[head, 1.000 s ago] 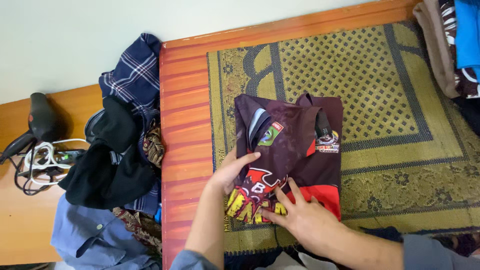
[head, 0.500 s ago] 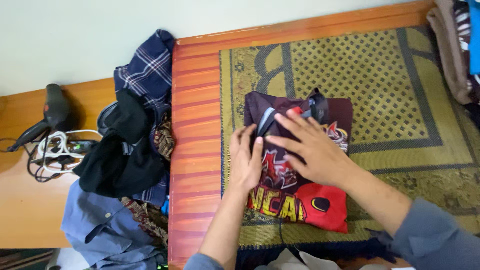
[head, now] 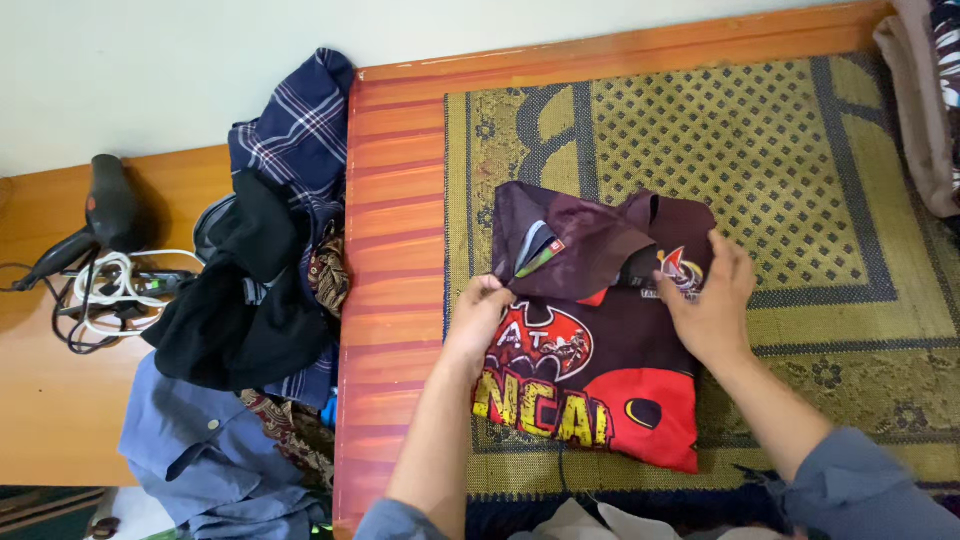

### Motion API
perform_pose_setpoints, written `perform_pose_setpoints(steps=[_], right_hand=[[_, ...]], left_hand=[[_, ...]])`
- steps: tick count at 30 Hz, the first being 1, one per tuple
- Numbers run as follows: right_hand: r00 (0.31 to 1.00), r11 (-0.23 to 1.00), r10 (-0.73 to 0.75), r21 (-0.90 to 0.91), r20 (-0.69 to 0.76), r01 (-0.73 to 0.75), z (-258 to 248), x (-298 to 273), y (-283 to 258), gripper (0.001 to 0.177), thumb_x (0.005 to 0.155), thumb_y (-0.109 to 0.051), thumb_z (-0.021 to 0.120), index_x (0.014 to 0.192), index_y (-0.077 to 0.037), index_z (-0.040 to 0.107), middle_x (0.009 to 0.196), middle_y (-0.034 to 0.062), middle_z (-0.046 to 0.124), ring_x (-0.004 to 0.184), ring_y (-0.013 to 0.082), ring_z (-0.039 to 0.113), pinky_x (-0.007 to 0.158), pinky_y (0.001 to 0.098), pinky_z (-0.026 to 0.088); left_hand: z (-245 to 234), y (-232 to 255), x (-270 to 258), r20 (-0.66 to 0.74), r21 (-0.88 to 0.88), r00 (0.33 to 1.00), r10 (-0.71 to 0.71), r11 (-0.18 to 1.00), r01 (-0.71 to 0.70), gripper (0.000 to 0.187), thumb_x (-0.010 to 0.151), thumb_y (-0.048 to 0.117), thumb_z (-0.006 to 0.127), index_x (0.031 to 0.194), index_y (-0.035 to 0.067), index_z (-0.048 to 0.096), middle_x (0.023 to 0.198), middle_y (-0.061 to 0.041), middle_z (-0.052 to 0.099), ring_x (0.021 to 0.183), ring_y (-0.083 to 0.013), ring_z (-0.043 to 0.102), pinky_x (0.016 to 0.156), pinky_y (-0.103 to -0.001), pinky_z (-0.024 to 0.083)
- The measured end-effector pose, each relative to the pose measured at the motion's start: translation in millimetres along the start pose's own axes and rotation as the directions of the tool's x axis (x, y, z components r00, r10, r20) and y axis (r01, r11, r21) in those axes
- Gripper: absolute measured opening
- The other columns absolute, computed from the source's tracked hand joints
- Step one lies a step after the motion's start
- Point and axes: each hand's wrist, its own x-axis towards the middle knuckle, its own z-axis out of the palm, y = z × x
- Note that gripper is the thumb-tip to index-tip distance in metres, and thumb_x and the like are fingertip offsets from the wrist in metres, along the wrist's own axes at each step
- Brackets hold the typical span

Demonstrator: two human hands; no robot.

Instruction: The person folds a maroon t-shirt and a black long-sleeved shirt on a wooden table. They smooth each garment, fold sleeves and sides, then fold the shirts in half and place them aside.

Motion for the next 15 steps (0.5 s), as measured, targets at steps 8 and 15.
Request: perform_pose_setpoints(steps=[8, 15], right_hand=[[0.991, 0.974, 0.100, 0.211, -0.089, -0.079, 23.6, 24.8, 17.6, 0.066, 0.094, -0.025, 0.078, 0.146, 0.004, 0.047, 0.137, 0.0284, 0.062, 0.129, 0.0343, 0.061, 0.107, 0.0417, 0.047], [0.982, 0.981, 0.138, 0.157, -0.126, -0.118, 22.2, 21.5, 18.8, 0.044, 0.106, -0.026, 0.064, 0.144, -0.006, 0.053, 0.109, 0.0178, 0.074, 0.092, 0.0284, 0.074, 0.086, 0.0422, 0.056]], left_hand=[[34.7, 42.7, -3.1, 0.150, 0.625, 0.743, 0.652, 0.520, -0.583, 0.092, 0.065, 0.036, 0.093, 0.140, 0.004, 0.049, 0.102, -0.020, 0.068, 0.095, -0.0324, 0.066, 0.081, -0.045, 0.053], [41.5, 51.9, 18.3, -0.100, 0.484, 0.904, 0.415, 0.814, -0.321, 0.037, 0.089, 0.042, 0.077, 0.106, 0.012, 0.064, 0.084, -0.009, 0.074, 0.078, -0.0266, 0.073, 0.073, -0.039, 0.058]])
